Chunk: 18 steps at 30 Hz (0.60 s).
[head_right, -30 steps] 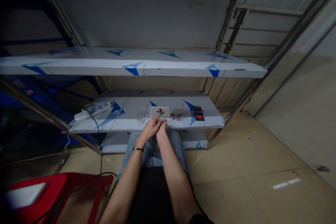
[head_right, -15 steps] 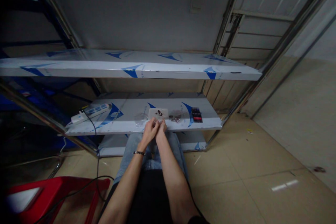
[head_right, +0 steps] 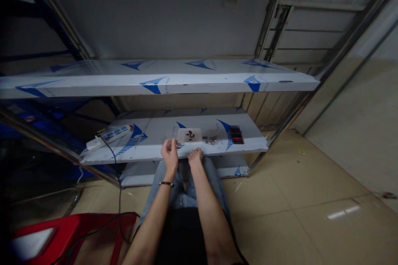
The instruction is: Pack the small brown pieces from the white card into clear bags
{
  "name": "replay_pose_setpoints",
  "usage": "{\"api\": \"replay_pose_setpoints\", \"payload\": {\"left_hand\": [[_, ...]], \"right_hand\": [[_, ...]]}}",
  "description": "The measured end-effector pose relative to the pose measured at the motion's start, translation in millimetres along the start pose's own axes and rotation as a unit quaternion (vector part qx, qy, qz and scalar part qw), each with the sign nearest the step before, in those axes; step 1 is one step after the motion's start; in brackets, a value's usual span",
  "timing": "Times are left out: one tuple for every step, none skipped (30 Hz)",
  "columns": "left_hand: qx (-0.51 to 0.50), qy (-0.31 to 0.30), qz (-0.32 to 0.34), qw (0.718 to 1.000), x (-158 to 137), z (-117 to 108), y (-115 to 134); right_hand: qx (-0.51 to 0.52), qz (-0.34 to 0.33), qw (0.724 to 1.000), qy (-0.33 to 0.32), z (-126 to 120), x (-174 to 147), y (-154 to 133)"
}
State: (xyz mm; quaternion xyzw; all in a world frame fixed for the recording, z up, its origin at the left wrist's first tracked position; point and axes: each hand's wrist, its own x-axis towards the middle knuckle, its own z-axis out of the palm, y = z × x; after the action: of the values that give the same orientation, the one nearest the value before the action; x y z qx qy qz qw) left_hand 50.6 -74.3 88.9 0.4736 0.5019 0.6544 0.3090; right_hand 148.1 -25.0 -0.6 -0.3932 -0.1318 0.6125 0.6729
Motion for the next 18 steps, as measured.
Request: {"api": "replay_pose_setpoints", "payload": {"left_hand": [[-0.027, 0.038, -0.046, 0.998, 7, -4, -6], [-0.056, 0.083, -0.097, 0.990, 15, -9, -14], [-0.090, 0.129, -0.151, 0.976, 21, -14, -23], [-0.131, 0.157, -0.210, 0.956, 27, -18, -32], [-0.167, 0.176, -0.258, 0.935, 33, -22, -40], [-0.196, 0.186, -0.291, 0.918, 38, -25, -48], [-0.219, 0.186, -0.309, 0.906, 43, -27, -55], [-0.239, 0.182, -0.320, 0.899, 49, -27, -60], [-0.253, 0.177, -0.329, 0.893, 54, -27, -63], [-0.262, 0.173, -0.334, 0.889, 60, -25, -66], [-0.268, 0.169, -0.340, 0.886, 66, -23, -68], [-0.273, 0.168, -0.348, 0.881, 71, -20, -68], [-0.281, 0.167, -0.362, 0.873, 76, -18, -69], [-0.295, 0.164, -0.382, 0.860, 81, -15, -69], [-0.315, 0.156, -0.405, 0.844, 85, -13, -69], [-0.339, 0.143, -0.427, 0.826, 87, -12, -69], [-0.362, 0.122, -0.445, 0.810, 89, -12, -68], [-0.383, 0.096, -0.457, 0.797, 90, -13, -68]], "right_hand": [[0.010, 0.025, 1.000, 0.005, 0, -3, 0], [0.024, 0.051, 0.998, 0.007, 0, -6, -1], [0.039, 0.074, 0.996, 0.008, 1, -8, -2], [0.055, 0.092, 0.994, 0.006, 2, -10, -4], [0.070, 0.107, 0.992, 0.001, 4, -12, -6], [0.084, 0.117, 0.990, -0.004, 5, -13, -9], [0.095, 0.123, 0.988, -0.009, 6, -14, -11], [0.105, 0.128, 0.986, -0.011, 7, -13, -14], [0.116, 0.131, 0.984, -0.011, 8, -13, -17], [0.128, 0.133, 0.983, -0.010, 8, -11, -20], [0.139, 0.134, 0.981, -0.007, 8, -9, -22], [0.148, 0.131, 0.980, -0.004, 7, -6, -24], [0.154, 0.127, 0.980, -0.001, 7, -2, -26], [0.154, 0.122, 0.980, 0.003, 7, 3, -28], [0.150, 0.118, 0.982, 0.009, 8, 10, -30], [0.140, 0.113, 0.984, 0.015, 9, 17, -33], [0.126, 0.107, 0.986, 0.021, 11, 26, -35], [0.108, 0.098, 0.989, 0.025, 14, 37, -39]]}}
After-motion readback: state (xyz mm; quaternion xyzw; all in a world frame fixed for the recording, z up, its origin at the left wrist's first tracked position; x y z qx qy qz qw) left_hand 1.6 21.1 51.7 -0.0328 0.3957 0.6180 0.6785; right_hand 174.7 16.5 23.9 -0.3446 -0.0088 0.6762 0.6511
